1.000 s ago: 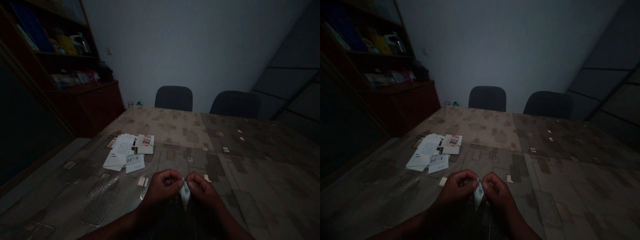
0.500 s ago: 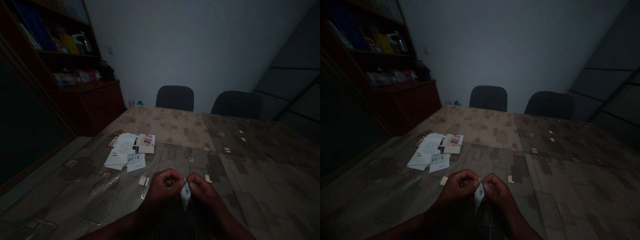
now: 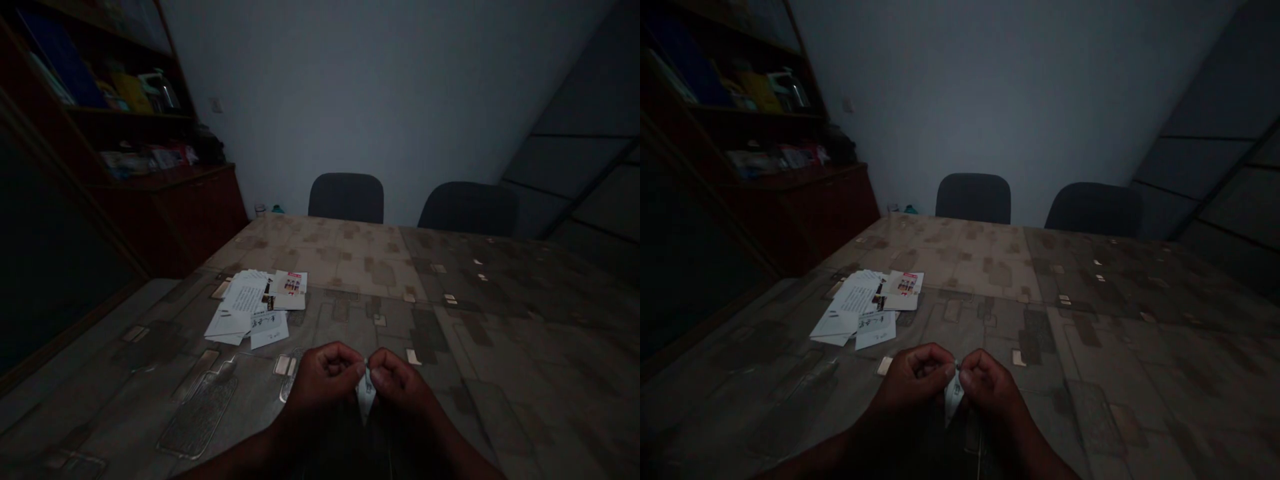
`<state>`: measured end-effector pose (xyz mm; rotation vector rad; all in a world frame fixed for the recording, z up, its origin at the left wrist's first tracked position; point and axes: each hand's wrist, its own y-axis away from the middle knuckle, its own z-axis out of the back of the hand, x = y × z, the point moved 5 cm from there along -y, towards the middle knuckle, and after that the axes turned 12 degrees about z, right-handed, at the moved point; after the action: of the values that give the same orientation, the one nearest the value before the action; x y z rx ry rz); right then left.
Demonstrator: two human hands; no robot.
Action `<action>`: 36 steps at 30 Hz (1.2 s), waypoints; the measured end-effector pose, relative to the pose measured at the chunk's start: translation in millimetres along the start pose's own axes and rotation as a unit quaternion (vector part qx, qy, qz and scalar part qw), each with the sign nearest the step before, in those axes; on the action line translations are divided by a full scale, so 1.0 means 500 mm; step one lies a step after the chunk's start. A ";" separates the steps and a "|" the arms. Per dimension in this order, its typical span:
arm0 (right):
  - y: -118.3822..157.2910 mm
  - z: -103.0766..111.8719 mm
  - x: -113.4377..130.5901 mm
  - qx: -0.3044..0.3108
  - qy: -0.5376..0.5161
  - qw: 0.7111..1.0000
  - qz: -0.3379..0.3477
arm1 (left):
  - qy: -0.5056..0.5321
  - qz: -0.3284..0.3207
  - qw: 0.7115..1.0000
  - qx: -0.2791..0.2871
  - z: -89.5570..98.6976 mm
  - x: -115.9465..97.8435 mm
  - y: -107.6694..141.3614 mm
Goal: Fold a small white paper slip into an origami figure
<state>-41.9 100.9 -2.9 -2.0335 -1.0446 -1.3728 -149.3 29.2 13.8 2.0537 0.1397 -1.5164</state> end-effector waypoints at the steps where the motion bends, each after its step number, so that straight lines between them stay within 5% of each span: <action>1: -0.001 -0.001 0.000 0.001 0.001 1.000 0.002 | 0.000 0.001 1.000 0.002 -0.001 0.000 0.000; 13: -0.006 -0.001 0.015 -0.045 0.119 0.991 0.038 | 0.022 0.009 1.000 0.013 -0.004 0.019 -0.005; 26: -0.018 0.015 0.024 0.023 0.216 0.970 0.112 | 0.012 -0.042 0.999 0.006 -0.011 0.008 -0.004; 30: -0.014 0.014 0.033 0.003 0.272 0.954 0.125 | -0.004 -0.043 0.999 0.014 -0.013 0.012 -0.004; 36: -0.016 0.006 0.036 0.031 0.241 0.962 0.124 | 0.003 -0.050 0.999 0.001 -0.008 0.025 -0.016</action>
<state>-42.9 113.6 12.3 -1.5977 -0.5893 -1.5648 -145.1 34.6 0.4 2.0808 0.2469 -1.5720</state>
